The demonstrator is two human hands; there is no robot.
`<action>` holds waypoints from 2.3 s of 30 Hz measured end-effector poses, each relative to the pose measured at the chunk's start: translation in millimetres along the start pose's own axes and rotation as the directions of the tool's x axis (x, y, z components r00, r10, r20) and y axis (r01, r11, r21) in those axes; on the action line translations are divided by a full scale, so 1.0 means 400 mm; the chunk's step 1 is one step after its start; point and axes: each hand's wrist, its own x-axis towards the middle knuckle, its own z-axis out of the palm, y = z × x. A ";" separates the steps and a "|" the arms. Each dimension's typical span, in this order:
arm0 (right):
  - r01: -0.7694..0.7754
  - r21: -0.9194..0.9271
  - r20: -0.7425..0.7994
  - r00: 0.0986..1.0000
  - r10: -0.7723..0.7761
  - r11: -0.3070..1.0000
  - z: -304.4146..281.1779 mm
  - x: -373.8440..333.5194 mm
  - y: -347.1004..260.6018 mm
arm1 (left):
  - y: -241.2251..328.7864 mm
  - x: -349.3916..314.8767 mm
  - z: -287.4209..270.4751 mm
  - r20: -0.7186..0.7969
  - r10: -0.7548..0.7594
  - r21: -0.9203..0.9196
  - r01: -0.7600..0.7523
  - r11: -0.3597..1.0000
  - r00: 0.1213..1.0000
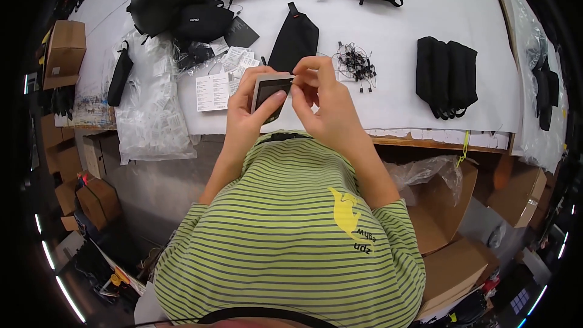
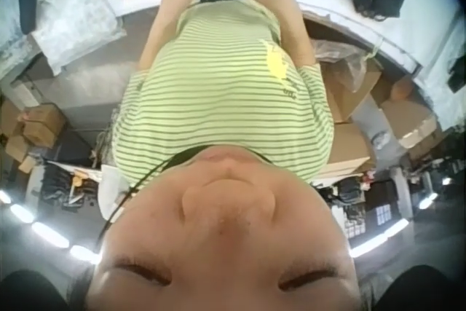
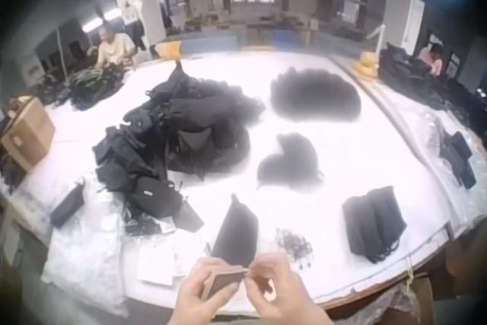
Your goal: Inspecting black eyeglass pouches, inserting labels, and checking quality at a workbench.
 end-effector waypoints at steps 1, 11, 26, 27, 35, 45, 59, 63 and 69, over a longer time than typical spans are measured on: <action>0.000 0.000 0.002 1.000 0.000 1.000 0.004 0.000 0.002 | -0.001 -0.003 0.000 -0.002 0.000 -0.001 0.000 1.000 1.000; -0.104 0.129 -0.007 0.994 0.105 0.986 0.008 0.011 0.023 | 0.003 -0.004 -0.008 -0.017 0.333 0.386 -0.301 0.872 0.943; -0.278 0.233 -0.048 0.954 0.296 0.932 -0.002 -0.017 0.075 | -0.016 0.002 -0.007 0.100 0.482 0.606 -0.438 0.664 0.870; -0.321 0.266 -0.025 0.940 0.339 0.909 -0.004 -0.016 0.078 | -0.013 0.001 -0.008 0.101 0.483 0.606 -0.439 0.663 0.869; -0.262 0.040 -0.172 0.949 0.265 0.964 0.015 -0.015 0.041 | -0.020 -0.001 0.002 0.016 0.472 0.610 -0.383 0.694 0.881; -0.113 -0.164 -0.290 0.955 0.061 0.980 0.045 -0.005 0.035 | -0.015 -0.004 0.004 -0.050 0.209 0.289 -0.186 0.939 0.977; -0.159 0.275 -0.116 0.973 0.197 0.948 0.013 -0.004 0.067 | -0.024 -0.017 0.015 -0.088 0.251 0.252 -0.222 0.942 0.964; -0.149 0.284 -0.074 0.981 0.177 0.947 0.008 -0.003 0.066 | -0.021 -0.016 0.019 -0.102 0.245 0.244 -0.215 0.946 0.964; -0.196 0.313 -0.012 0.978 0.210 0.929 -0.008 -0.011 0.078 | -0.039 0.013 -0.035 0.186 -0.136 -0.288 0.186 0.939 0.973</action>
